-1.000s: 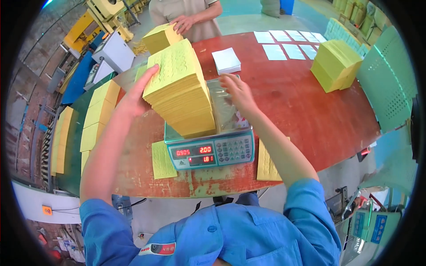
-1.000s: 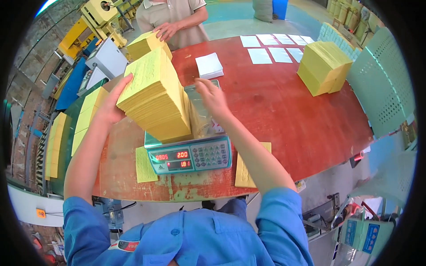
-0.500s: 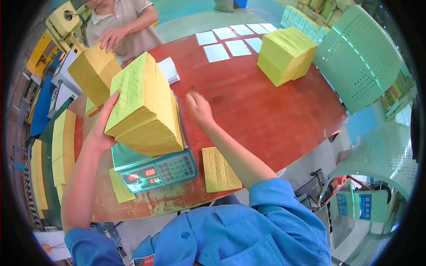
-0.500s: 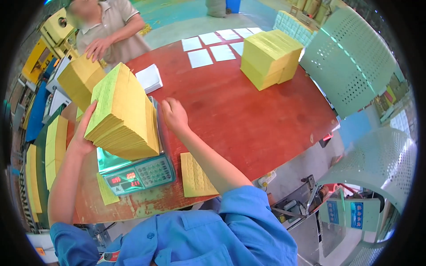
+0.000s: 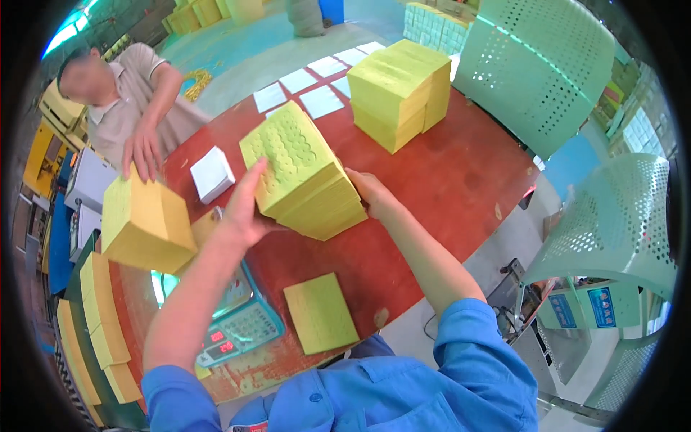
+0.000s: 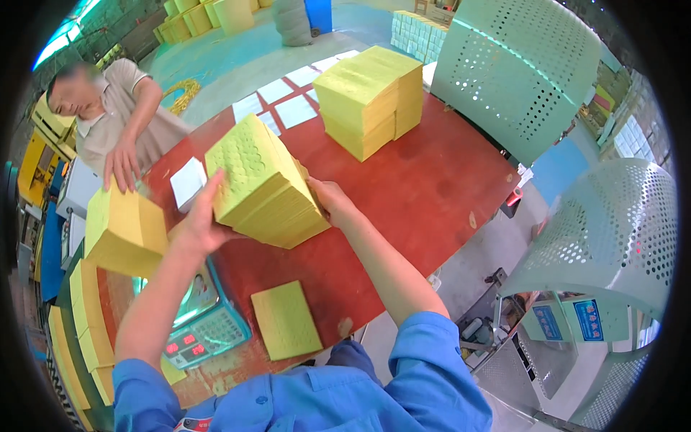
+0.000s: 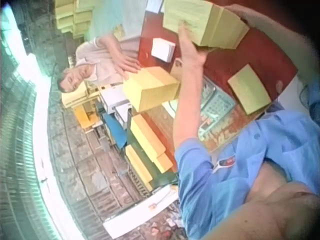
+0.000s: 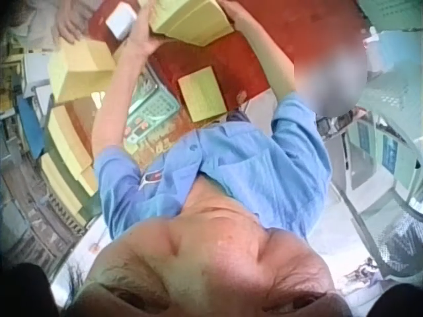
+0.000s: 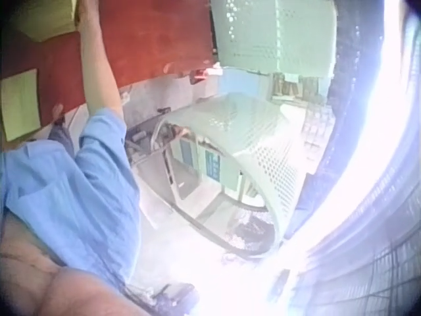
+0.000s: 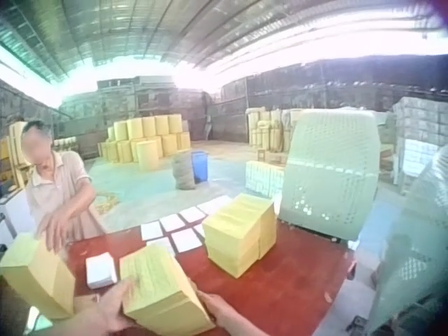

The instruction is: The person weighs stacks of yellow paper sheets on a digital scale and organizes them into larger piles.

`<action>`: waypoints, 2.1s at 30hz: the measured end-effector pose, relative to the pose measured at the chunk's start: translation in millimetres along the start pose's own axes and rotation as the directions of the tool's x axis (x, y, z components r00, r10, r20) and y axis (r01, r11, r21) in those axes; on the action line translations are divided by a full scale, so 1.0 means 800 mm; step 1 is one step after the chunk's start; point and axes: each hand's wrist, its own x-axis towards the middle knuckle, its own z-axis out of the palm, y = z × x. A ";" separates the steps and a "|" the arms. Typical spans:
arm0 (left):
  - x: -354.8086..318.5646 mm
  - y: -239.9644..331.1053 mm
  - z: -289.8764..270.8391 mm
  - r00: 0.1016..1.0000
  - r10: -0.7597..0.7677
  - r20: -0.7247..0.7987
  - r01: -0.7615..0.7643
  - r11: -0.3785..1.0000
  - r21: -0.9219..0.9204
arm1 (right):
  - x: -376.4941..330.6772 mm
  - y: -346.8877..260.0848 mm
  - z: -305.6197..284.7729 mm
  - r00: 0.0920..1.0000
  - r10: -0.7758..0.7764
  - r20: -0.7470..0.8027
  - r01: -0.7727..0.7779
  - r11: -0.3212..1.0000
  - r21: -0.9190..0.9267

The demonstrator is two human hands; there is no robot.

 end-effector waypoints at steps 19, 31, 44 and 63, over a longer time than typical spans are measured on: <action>0.247 -0.038 0.105 0.958 0.275 0.081 -0.259 0.951 -0.168 | -0.057 0.074 -0.122 0.496 -0.848 -0.186 0.566 0.478 -0.671; -0.169 -0.083 -0.012 0.876 0.247 0.413 -0.465 0.659 0.591 | -0.042 0.094 -0.178 0.617 -0.778 -0.116 0.416 0.448 -0.791; -0.548 -0.121 -0.382 0.813 0.332 -0.478 -0.193 0.929 0.317 | -0.178 0.124 0.181 0.613 -0.784 -0.096 0.698 0.595 -0.399; -0.479 -0.057 -0.380 0.838 0.375 -0.397 -0.322 0.926 0.195 | -0.192 0.114 0.242 0.679 -0.731 0.067 0.697 0.613 -0.374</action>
